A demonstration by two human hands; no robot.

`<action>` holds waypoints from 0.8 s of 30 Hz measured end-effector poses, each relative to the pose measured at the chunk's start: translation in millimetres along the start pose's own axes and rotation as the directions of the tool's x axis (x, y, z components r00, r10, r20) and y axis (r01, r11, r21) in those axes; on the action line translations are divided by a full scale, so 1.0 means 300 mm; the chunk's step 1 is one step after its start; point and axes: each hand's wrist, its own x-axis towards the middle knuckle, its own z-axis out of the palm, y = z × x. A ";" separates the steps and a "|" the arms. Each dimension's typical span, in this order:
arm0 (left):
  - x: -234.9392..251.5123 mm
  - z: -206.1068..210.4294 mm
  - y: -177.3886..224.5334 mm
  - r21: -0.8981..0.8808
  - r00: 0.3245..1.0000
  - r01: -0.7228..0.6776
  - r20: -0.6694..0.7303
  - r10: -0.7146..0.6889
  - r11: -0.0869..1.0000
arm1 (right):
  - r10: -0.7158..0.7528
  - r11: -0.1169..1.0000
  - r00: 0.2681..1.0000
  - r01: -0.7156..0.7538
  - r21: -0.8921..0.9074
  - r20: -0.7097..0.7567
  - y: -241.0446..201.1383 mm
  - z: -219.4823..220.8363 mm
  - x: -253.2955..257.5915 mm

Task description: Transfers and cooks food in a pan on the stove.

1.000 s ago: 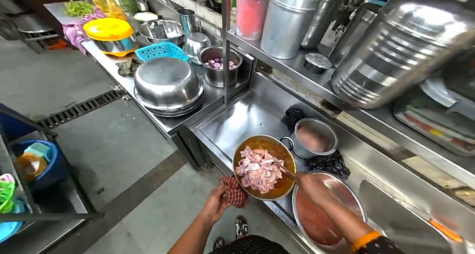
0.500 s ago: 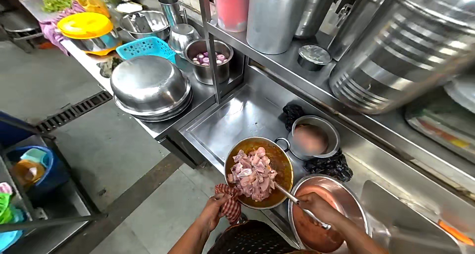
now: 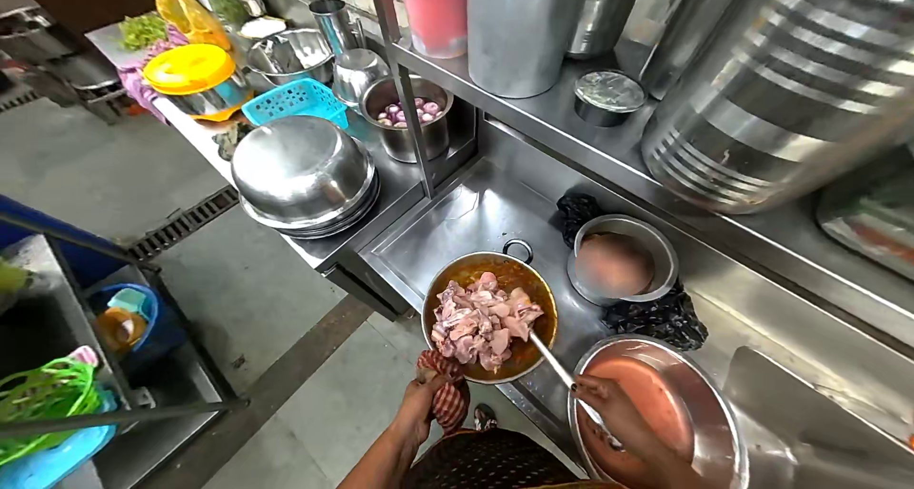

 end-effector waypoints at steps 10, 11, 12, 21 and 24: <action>-0.044 -0.154 -0.050 -0.502 0.991 -0.071 0.061 0.117 0.862 | -0.158 0.591 0.983 0.019 -0.806 -0.092 -0.217 -0.054 -0.001; -0.049 -0.151 -0.052 -0.489 0.989 -0.046 0.103 0.111 0.871 | -0.171 0.588 0.978 0.004 -0.809 -0.120 -0.214 -0.054 0.001; -0.051 -0.142 -0.055 -0.468 0.980 -0.017 0.168 0.107 0.884 | -0.183 0.586 0.973 -0.008 -0.811 -0.142 -0.208 -0.058 0.006; 0.019 0.036 -0.034 -0.148 0.995 0.033 0.098 -0.018 0.988 | -0.031 0.665 0.990 -0.081 -0.742 -0.136 -0.129 -0.031 0.031; 0.039 0.049 -0.035 -0.024 0.997 0.056 -0.046 -0.057 0.998 | 0.005 0.632 0.991 -0.107 -0.767 -0.134 -0.141 -0.018 0.028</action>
